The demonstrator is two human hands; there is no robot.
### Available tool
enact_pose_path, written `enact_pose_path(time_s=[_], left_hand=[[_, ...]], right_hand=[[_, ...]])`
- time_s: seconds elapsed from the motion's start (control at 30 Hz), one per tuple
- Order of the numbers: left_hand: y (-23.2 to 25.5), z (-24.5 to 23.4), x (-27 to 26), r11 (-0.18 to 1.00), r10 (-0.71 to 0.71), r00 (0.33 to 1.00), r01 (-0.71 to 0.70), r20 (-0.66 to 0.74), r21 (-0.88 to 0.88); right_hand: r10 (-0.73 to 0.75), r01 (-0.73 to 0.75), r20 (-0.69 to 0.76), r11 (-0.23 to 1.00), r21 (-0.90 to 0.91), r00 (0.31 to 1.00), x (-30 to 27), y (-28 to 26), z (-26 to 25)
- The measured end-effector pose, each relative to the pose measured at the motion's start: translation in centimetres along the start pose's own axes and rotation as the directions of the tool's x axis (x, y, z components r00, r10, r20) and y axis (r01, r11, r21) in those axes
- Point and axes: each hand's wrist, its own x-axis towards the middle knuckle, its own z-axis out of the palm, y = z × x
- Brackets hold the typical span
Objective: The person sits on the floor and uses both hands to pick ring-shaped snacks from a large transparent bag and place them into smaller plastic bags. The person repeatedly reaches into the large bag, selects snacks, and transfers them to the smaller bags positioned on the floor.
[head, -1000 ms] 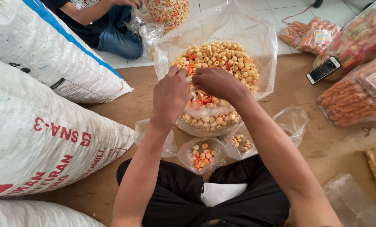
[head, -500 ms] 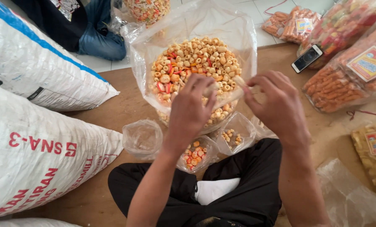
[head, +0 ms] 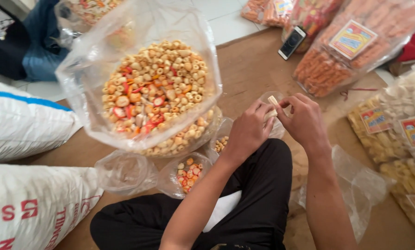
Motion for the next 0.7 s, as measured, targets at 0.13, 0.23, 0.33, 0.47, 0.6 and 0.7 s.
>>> enact_pose_path(time_s=[0.13, 0.23, 0.33, 0.47, 0.6, 0.7], left_hand=[[-4.3, 6.4, 2.6, 0.999, -0.04, 0.998, 0.04, 0.052, -0.002], [-8.2, 11.4, 4.0, 0.991, -0.131, 0.99, 0.13, 0.06, 0.017], [-11.6, 15.4, 4.5, 0.937, -0.348, 0.93, 0.35, 0.123, 0.0], [-12.6, 17.3, 4.7, 0.895, -0.444, 0.888, 0.446, 0.118, 0.016], [-11.2, 15.5, 4.7, 0.863, -0.49, 0.861, 0.501, 0.137, -0.066], [-10.8, 13.7, 3.8, 0.841, -0.52, 0.843, 0.533, 0.135, -0.094]], right_hand=[[0.11, -0.105, 0.082, 0.993, -0.06, 0.991, -1.3, 5.9, 4.6], [0.208, -0.198, 0.19, 0.978, -0.068, 0.96, -2.9, 9.8, 8.7], [0.488, -0.431, 0.372, 0.872, -0.23, 0.79, -4.1, 11.8, 11.8], [0.563, -0.503, 0.395, 0.827, -0.252, 0.726, -4.3, 13.0, 13.3], [0.553, -0.509, 0.382, 0.833, -0.217, 0.74, -4.2, 14.2, 13.9], [0.517, -0.49, 0.311, 0.856, -0.168, 0.797, -4.7, 13.8, 12.4]])
